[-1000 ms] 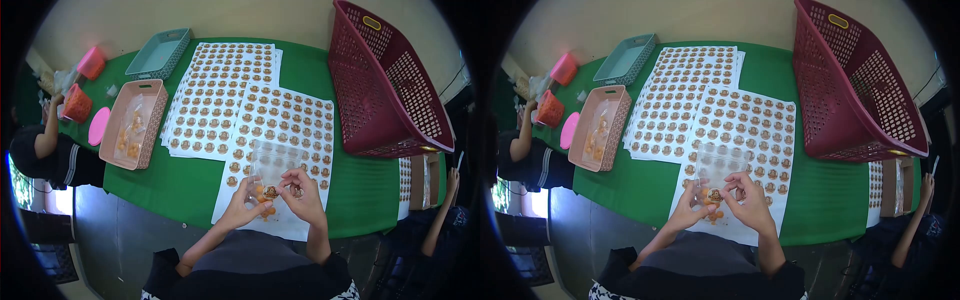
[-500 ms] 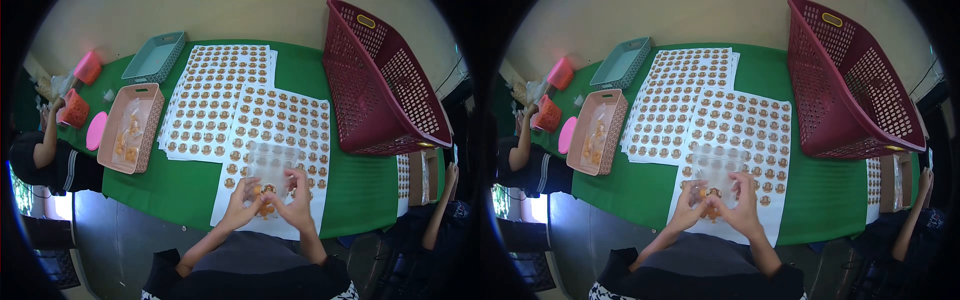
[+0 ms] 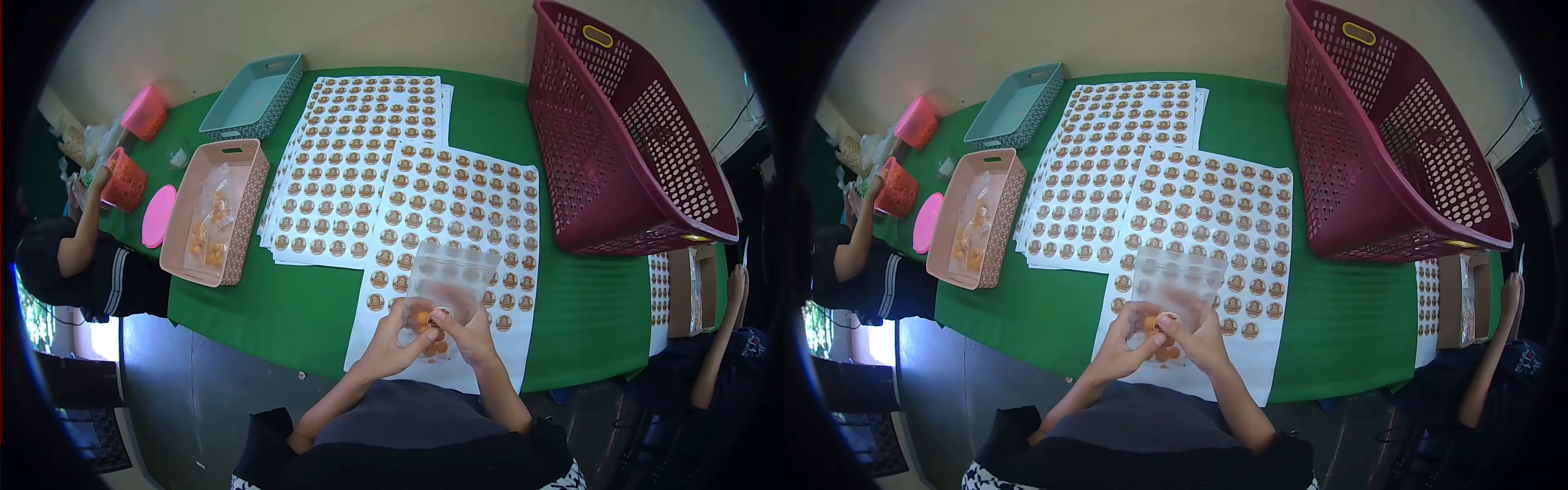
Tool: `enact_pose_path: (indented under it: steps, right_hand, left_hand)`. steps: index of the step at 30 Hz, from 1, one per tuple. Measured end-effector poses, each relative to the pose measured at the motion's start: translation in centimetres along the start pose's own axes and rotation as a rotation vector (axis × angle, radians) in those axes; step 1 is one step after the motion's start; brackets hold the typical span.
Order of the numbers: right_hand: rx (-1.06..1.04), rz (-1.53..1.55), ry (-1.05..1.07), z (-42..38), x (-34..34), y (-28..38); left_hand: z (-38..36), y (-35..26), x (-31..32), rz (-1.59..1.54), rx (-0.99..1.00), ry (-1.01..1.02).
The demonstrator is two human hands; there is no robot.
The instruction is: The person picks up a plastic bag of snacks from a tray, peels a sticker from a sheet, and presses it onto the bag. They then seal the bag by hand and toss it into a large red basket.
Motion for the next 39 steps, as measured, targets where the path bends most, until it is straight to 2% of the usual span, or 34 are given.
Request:
enact_pose_path:
  steps: [1,2,4,8,10,11,13,16,17,19,23,25,27,29,30,32,33,35,37,39]
  right_hand:
    - [0.08,-0.018,0.099,0.0,0.6,-0.8]
    - [0.079,-0.018,0.1,0.0,0.6,-0.7]
    - [-0.048,-0.254,0.023,-0.1,0.2,0.4]
    - [0.05,-0.448,0.051,-0.6,0.3,1.3]
    - [-0.126,-0.52,0.003,-0.8,0.3,2.6]
    - [-0.126,-0.519,0.002,-0.8,0.2,2.4]
    - [-0.257,-0.528,0.037,-1.0,0.4,2.8]
    - [-0.255,-0.462,0.067,-0.8,0.7,3.6]
    - [-0.257,-0.462,0.066,-0.7,0.6,3.4]
    - [-0.111,-0.432,0.074,-0.5,-0.2,1.7]
    - [-0.128,-0.368,0.08,-1.0,0.1,2.0]
    - [-0.084,-0.102,0.075,-1.5,0.3,1.4]
    - [-0.116,-0.199,0.11,-1.4,-0.2,0.6]
    - [-0.025,-0.11,0.098,-1.3,-0.7,0.0]
    - [-0.001,-0.086,0.062,-1.1,-1.1,-0.4]
    - [-0.056,-0.059,0.058,-0.6,-0.6,0.8]
    - [-0.075,-0.017,0.052,-0.6,-0.5,1.2]
    - [-0.107,-0.048,0.085,0.3,-0.9,1.3]
    - [0.015,-0.187,0.142,1.2,-1.2,0.5]
    - [0.019,-0.242,0.197,1.8,-0.9,1.2]
  left_hand:
    - [0.0,-0.2,-0.1,0.022,0.025,-0.012]
    - [0.0,-0.1,-0.2,0.022,0.027,-0.013]
    - [-0.2,0.8,-0.5,-0.207,-0.074,-0.03]
    - [-0.1,1.2,-0.7,-0.172,-0.14,-0.019]
    - [0.2,0.5,-0.5,0.018,-0.091,0.057]
    - [0.3,0.4,-0.6,0.018,-0.091,0.058]
    - [0.4,0.9,-1.1,-0.136,-0.157,-0.014]
    - [0.6,1.1,-1.3,-0.265,-0.149,-0.072]
    - [0.6,1.1,-1.2,-0.264,-0.147,-0.072]
    - [0.4,1.4,-0.6,-0.262,-0.184,-0.022]
    - [0.7,0.3,-0.7,-0.21,-0.121,0.024]
    - [0.5,0.4,-1.0,-0.179,-0.168,0.03]
    - [0.7,-0.1,-1.1,-0.127,-0.017,0.029]
    - [0.7,2.1,-1.2,-0.275,-0.132,0.063]
    - [0.8,2.6,-1.4,-0.271,-0.094,0.068]
    - [1.0,4.7,-1.7,-0.221,-0.194,0.018]
    - [1.6,4.1,-1.5,-0.228,-0.17,0.014]
    - [2.2,2.6,-1.7,-0.215,-0.123,-0.079]
    - [2.8,1.6,-1.8,-0.168,-0.086,-0.063]
    - [3.2,0.8,-2.1,-0.112,-0.066,-0.045]
Point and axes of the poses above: each hand's wrist, its own z-axis towards the middle knuckle, its own x-axis out of the palm, y = z × x, the point moved 8 cm from there along z, towards the middle knuckle, and after that the axes turned 6 degrees about -z, right-handed, at the moved point
